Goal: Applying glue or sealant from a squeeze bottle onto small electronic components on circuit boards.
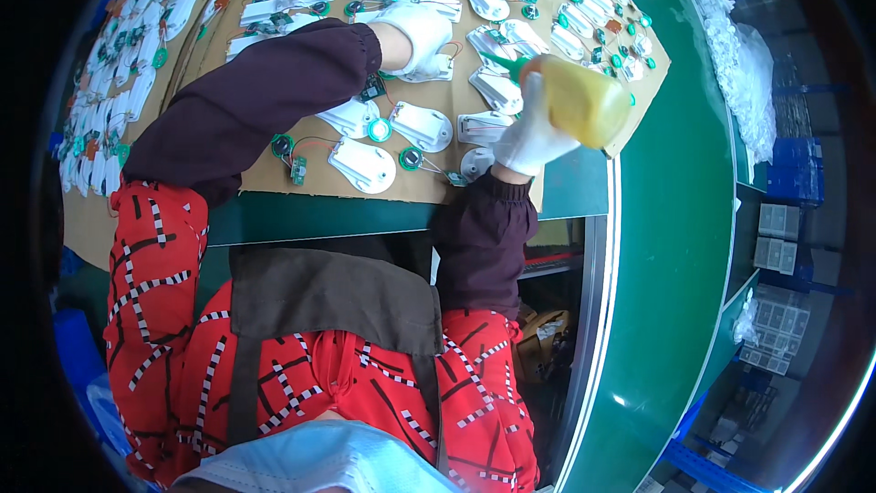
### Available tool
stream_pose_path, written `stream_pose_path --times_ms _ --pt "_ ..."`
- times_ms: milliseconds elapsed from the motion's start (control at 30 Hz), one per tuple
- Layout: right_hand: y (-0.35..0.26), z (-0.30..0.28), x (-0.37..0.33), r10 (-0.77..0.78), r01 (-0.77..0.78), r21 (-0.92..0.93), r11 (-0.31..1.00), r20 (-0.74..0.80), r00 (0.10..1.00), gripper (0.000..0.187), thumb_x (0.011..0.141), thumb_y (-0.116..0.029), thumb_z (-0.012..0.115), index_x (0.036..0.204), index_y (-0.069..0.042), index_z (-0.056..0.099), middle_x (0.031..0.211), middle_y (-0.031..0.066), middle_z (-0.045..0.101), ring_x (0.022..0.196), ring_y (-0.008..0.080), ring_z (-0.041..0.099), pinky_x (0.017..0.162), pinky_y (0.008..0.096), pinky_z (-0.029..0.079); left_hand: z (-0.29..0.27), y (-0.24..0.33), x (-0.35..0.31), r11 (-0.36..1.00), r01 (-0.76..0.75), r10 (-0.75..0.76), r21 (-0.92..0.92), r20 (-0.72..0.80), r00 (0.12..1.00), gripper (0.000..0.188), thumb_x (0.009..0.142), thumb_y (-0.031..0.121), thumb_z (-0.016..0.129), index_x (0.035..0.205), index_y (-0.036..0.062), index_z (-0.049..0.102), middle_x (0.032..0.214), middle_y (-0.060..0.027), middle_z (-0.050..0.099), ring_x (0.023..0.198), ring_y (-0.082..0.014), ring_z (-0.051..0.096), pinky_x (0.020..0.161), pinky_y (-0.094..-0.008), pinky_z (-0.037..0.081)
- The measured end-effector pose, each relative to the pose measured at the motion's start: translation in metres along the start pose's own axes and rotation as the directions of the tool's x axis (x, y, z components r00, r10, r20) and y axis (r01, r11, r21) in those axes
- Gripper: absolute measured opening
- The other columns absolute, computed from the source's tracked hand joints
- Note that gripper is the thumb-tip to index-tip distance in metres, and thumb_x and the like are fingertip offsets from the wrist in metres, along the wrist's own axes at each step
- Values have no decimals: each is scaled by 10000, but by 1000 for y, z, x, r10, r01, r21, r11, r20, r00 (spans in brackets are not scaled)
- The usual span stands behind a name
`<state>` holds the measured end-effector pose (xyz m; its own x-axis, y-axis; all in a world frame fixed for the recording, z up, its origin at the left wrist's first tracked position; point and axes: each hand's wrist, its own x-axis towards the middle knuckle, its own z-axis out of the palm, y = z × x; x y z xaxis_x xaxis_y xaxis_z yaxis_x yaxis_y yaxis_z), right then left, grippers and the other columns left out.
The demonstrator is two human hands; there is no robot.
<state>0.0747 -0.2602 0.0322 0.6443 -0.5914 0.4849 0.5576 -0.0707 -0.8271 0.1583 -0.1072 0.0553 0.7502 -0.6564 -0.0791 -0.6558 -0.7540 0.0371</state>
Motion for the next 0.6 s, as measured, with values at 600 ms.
stream_pose_path --times_ms 600 --pt "1 1 -7 112 -112 -8 994 184 977 423 656 28 665 1048 18 506 971 98 576 858 174 576 777 277 469 1 2 2 997 37 -36 -71 26 999 372 714 376 587 848 34 648 811 -136 625 752 -271 610 659 -363 490"
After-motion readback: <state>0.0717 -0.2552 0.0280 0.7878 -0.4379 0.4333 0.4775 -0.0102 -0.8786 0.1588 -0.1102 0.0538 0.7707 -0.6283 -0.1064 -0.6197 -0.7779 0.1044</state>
